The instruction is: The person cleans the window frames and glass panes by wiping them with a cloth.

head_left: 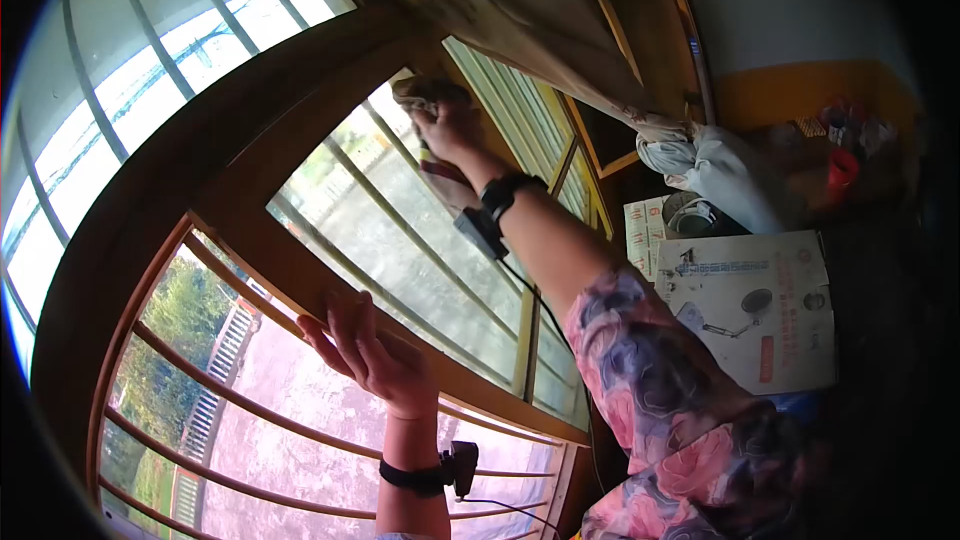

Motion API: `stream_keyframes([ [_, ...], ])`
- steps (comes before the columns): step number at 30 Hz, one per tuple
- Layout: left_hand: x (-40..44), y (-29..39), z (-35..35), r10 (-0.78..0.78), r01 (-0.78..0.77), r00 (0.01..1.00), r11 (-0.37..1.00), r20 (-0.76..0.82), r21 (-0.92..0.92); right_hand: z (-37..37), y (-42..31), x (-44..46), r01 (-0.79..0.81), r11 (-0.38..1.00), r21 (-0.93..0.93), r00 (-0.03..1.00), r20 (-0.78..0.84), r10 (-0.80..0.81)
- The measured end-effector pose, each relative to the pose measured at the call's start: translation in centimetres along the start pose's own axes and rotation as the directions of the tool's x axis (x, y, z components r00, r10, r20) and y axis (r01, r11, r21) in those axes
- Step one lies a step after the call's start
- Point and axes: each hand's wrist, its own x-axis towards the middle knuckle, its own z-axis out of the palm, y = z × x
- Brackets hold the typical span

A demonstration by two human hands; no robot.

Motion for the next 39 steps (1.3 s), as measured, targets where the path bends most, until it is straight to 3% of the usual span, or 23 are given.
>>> stream_keyframes([
  [1, 0.0, -0.1, -0.1, 0.010, -0.010, 1.000, 1.000, -0.004, 0.002, 0.8, 2.4, 0.8, 0.003, 1.000, 0.020, 1.000, 0.031, -0.004],
  [3, -0.2, -0.3, 0.1, 0.009, -0.009, 1.000, 1.000, -0.005, -0.007, -1.3, -0.1, -0.6, -0.102, 0.994, 0.025, 0.979, 0.182, 0.096],
  [4, -0.4, -0.5, 0.1, 0.013, -0.013, 1.000, 1.000, -0.016, -0.021, -2.8, -2.4, -2.7, -0.032, 0.997, -0.075, 0.976, 0.213, 0.047],
  [5, -0.3, -0.6, 0.3, 0.020, -0.021, 0.999, 0.999, -0.030, -0.041, -2.5, -2.3, -5.1, 0.314, 0.948, 0.050, 0.949, 0.024, -0.315],
  [6, -0.1, -0.4, 0.2, 0.024, -0.025, 1.000, 0.999, -0.018, -0.048, -5.0, -5.4, -7.7, 0.400, 0.908, 0.120, 0.916, -0.015, -0.402],
  [8, -0.2, -0.6, 0.2, 0.011, -0.013, 1.000, 0.998, -0.020, -0.067, -8.8, -9.4, -10.4, 0.512, 0.842, 0.173, 0.840, 0.108, -0.532],
  [9, -0.4, -0.7, 0.3, -0.010, 0.009, 1.000, 0.998, -0.015, -0.054, -7.8, -9.1, -10.3, 0.495, 0.856, 0.152, 0.854, 0.100, -0.511],
  [11, -0.7, -0.9, 0.1, -0.003, 0.004, 1.000, 0.999, 0.009, -0.040, -6.0, -8.0, -7.3, 0.289, 0.924, 0.250, 0.944, 0.086, -0.318],
  [13, -0.8, -0.9, 0.0, 0.003, -0.002, 1.000, 1.000, 0.027, -0.022, -1.7, -4.2, -2.2, 0.231, 0.970, 0.073, 0.972, -0.068, -0.226],
  [14, -0.7, -0.7, 0.0, 0.021, -0.021, 1.000, 1.000, 0.023, -0.011, -0.7, -2.4, 0.4, 0.143, 0.987, 0.071, 0.990, 0.011, -0.144],
  [16, -0.5, -0.7, -0.1, 0.041, -0.042, 0.998, 0.999, 0.038, 0.006, 1.0, 0.6, 2.9, 0.137, 0.990, 0.033, 0.990, -0.037, -0.136],
  [17, -0.3, -0.7, -0.1, 0.055, -0.055, 0.998, 0.998, 0.036, 0.011, 1.9, 2.1, 3.2, 0.224, 0.975, -0.011, 0.962, -0.161, -0.223],
  [19, -0.4, -0.6, 0.1, 0.049, -0.049, 0.999, 0.998, 0.001, -0.034, 2.2, 3.3, 1.8, 0.169, 0.984, 0.050, 0.983, -0.086, -0.164],
  [21, -0.3, -0.4, 0.2, 0.039, -0.039, 0.999, 0.998, -0.007, -0.049, 1.0, 4.0, -1.3, -0.084, 0.976, -0.201, 0.990, 0.094, 0.105],
  [23, -0.3, -0.3, 0.2, 0.030, -0.030, 1.000, 0.999, -0.005, -0.025, 0.5, 5.1, -4.3, 0.231, 0.967, 0.110, 0.954, -0.223, -0.203],
  [24, -0.3, -0.3, 0.2, 0.023, -0.023, 1.000, 1.000, 0.003, 0.004, 0.1, 4.6, -5.1, 0.061, 0.991, 0.119, 0.998, -0.038, -0.057],
  [25, -0.2, -0.2, 0.2, 0.028, -0.028, 1.000, 1.000, 0.000, 0.012, 0.3, 3.9, -5.0, 0.063, 0.990, 0.128, 0.998, -0.040, -0.058],
  [27, -0.1, -0.1, 0.2, 0.055, -0.055, 0.998, 0.998, -0.021, -0.004, -2.1, -1.5, -4.1, -0.098, 0.938, 0.331, 0.963, 0.268, 0.006],
  [29, 0.1, -0.3, 0.3, 0.076, -0.077, 0.997, 0.997, -0.026, -0.014, -5.3, -7.7, -5.2, 0.294, 0.880, 0.373, 0.937, 0.068, -0.342],
  [31, 0.0, -0.3, 0.2, 0.096, -0.096, 0.995, 0.995, -0.023, -0.028, -6.9, -9.9, -8.1, 0.496, 0.774, 0.394, 0.832, 0.042, -0.554],
  [33, -0.1, -0.3, 0.4, 0.053, -0.062, 0.997, 0.986, -0.059, -0.153, -9.2, -10.2, -12.1, 0.516, 0.738, 0.436, 0.756, 0.175, -0.631],
  [36, 0.0, -0.4, 0.3, 0.095, -0.101, 0.994, 0.989, -0.059, -0.105, -10.7, -9.3, -15.3, 0.437, 0.799, 0.414, 0.791, 0.246, -0.560],
  [39, -0.2, -1.3, 0.2, 0.137, -0.144, 0.989, 0.977, -0.056, -0.159, -8.3, -8.2, -11.9, 0.415, 0.804, 0.426, 0.772, 0.303, -0.559],
])
